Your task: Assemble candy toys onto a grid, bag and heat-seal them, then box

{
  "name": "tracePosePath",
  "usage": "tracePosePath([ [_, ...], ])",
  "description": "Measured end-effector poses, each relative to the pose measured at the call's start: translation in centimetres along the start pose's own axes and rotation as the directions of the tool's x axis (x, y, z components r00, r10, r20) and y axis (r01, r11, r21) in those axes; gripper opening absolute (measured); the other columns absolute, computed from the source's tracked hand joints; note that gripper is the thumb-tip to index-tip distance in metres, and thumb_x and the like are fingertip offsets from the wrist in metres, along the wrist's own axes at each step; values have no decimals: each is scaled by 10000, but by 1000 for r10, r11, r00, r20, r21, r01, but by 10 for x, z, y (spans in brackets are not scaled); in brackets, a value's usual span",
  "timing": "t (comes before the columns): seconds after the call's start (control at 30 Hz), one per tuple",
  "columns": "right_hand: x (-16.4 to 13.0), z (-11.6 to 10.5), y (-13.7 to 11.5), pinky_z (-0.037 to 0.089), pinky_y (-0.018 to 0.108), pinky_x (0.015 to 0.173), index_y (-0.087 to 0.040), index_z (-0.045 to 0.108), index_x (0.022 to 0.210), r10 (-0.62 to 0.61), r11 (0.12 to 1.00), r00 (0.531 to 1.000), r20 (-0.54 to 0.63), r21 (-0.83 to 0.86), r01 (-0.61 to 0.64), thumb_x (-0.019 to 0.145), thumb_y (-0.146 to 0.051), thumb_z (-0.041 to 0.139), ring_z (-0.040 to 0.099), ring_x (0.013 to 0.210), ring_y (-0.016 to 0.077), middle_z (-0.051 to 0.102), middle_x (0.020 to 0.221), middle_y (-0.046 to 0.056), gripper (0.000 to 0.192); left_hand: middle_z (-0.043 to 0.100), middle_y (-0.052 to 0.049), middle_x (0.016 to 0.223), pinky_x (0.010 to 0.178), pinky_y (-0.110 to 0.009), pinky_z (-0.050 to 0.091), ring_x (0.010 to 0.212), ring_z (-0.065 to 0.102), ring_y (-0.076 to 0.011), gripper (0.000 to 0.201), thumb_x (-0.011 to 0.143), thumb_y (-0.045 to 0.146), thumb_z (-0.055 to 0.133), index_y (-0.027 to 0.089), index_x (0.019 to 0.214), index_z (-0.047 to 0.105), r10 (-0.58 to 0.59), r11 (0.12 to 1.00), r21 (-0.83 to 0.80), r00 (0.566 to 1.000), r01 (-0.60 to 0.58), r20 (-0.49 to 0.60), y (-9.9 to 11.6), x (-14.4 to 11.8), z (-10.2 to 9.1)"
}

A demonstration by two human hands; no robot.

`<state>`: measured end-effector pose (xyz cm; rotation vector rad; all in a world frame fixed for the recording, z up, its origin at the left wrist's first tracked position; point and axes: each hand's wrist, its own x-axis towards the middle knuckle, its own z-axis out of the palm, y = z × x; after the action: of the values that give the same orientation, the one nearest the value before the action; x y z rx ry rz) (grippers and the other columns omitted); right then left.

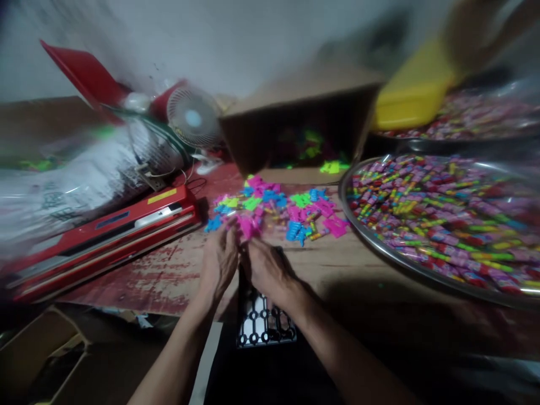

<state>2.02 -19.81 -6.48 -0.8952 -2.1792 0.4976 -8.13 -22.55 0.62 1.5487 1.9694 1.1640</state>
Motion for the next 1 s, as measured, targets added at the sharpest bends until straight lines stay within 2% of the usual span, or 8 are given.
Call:
tracePosePath([
  [0.17,6,-42,32,433,349,867,-143,632,1072,102,908,990,-93,-399,-131,882,-97,425,565,976,232,642,1050,120,285,350,-127,1521,1118,-399,373,1395,355,-239,679,917,490,477,192,1487,260,-70,971,-232,997,63,-23,-3,-16,-13],
  [0.3,10,-50,64,381,400,862,-117,639,1084,85,791,995,47,-611,-39,844,-89,494,517,1016,291,621,1085,156,282,563,-140,1335,964,-346,505,1222,556,-222,635,865,398,554,177,1424,349,-163,926,-349,986,143,-29,-37,-33,-20],
  [0.4,9,-58,62,368,374,815,-140,638,1084,-28,803,995,94,-591,78,856,-58,456,513,954,259,615,1045,132,303,652,-116,1169,924,-366,508,1049,640,-211,460,848,275,543,163,1291,494,-106,972,-199,989,125,100,-61,-42,-18],
  [0.47,5,-67,50,363,370,828,-136,627,1104,-132,810,986,101,-563,166,884,-76,436,507,940,244,610,1026,121,298,659,-101,1128,928,-381,484,1030,624,-211,377,873,273,516,168,1234,547,-17,999,-28,989,21,144,-68,-43,-15],
  [0.6,-17,-81,28,350,406,898,-170,651,1041,-250,781,943,221,-529,331,910,-120,435,502,982,243,628,1074,99,258,646,-78,994,826,-363,464,931,574,-220,270,915,293,473,177,1096,637,119,952,252,970,-172,212,-68,-32,-7],
  [0.7,-39,-80,33,363,430,881,-192,675,963,-242,795,930,276,-494,353,884,-132,464,514,999,253,635,1118,101,234,600,-60,892,734,-323,439,849,544,-209,260,921,298,468,190,1049,667,125,921,337,967,-196,221,-65,-25,-2],
  [0.87,-63,-80,43,419,439,896,-216,658,1109,-164,888,982,94,-420,188,836,-58,418,524,1105,255,580,1242,121,397,579,-40,860,714,-307,393,843,526,-201,250,918,301,480,225,1040,684,111,925,333,969,-182,221,-60,-27,6],
  [1.0,-69,-81,22,483,361,801,-146,628,1131,137,877,977,-166,-438,-198,886,-142,413,601,949,231,641,1069,117,326,583,-36,863,741,-323,379,841,521,-205,234,883,299,534,240,1057,680,105,922,350,979,-163,177,-59,-26,11],
])
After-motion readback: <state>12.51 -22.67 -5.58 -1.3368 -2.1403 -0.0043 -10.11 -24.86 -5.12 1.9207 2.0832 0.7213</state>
